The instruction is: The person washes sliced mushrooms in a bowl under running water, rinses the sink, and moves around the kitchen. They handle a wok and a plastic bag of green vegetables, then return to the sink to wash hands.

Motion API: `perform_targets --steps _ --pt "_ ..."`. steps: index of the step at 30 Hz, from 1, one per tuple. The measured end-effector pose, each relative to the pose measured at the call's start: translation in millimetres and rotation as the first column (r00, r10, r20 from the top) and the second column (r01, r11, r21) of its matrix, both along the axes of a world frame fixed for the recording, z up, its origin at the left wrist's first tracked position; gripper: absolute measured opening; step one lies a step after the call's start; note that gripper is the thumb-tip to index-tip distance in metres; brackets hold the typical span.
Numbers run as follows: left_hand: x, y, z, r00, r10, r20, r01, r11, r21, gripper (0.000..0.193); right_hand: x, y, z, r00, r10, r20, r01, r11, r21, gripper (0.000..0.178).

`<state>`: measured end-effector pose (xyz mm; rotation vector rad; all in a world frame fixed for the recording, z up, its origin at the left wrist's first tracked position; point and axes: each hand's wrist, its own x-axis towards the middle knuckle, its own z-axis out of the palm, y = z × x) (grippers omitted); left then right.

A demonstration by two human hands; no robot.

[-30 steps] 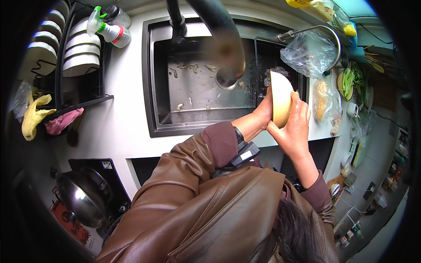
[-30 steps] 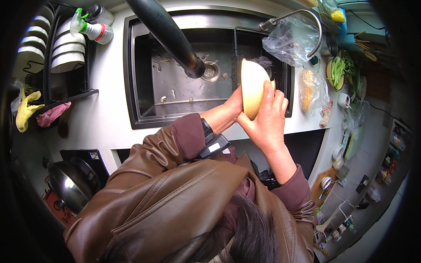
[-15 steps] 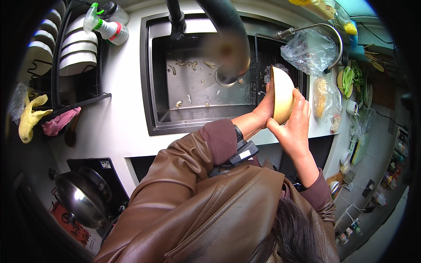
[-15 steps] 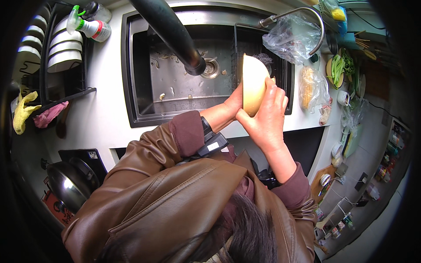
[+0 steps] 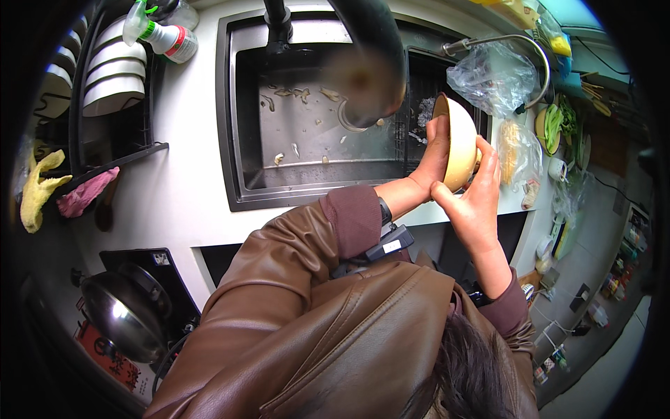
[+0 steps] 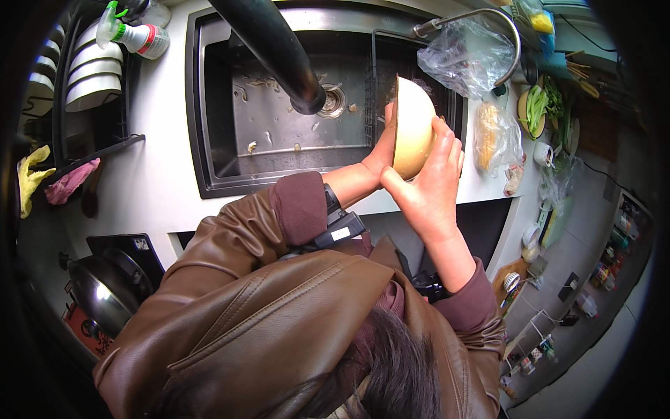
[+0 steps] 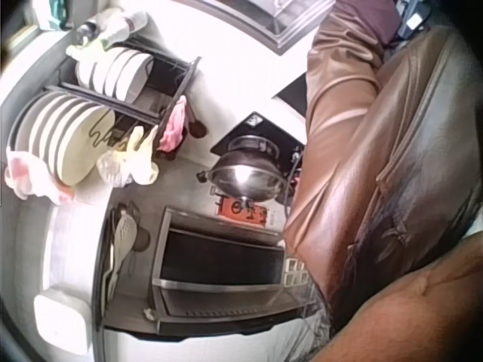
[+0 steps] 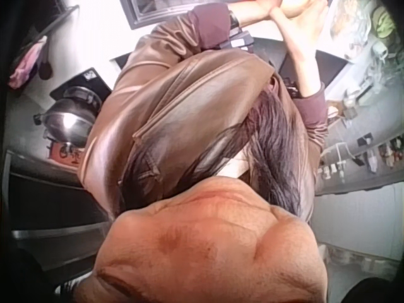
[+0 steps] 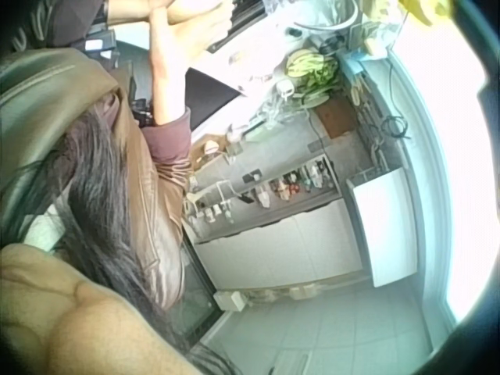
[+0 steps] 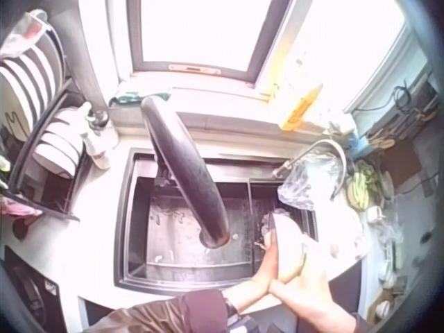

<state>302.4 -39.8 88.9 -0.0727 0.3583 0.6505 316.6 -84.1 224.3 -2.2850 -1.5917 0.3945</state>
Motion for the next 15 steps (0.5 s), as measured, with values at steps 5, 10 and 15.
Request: perform_targets --steps 5,10,15 --pt "-0.1 -0.6 -2.0 0.997 -0.067 0.035 0.068 0.997 -0.035 0.054 -0.3 -0.6 0.4 1.0 -0.022 0.002 0.022 1.0 -0.022 0.083" --pt "-1.8 -3.6 -1.6 0.995 -0.095 -0.008 0.095 0.995 -0.032 0.052 -0.9 -2.1 0.3 0.999 -0.027 -0.018 0.027 0.999 -0.042 0.083" --pt "-0.5 -6.8 -10.1 0.994 -0.106 0.039 0.107 0.994 -0.019 0.055 -2.4 -4.5 -1.6 0.998 -0.051 -0.029 0.049 0.997 -0.054 0.083"
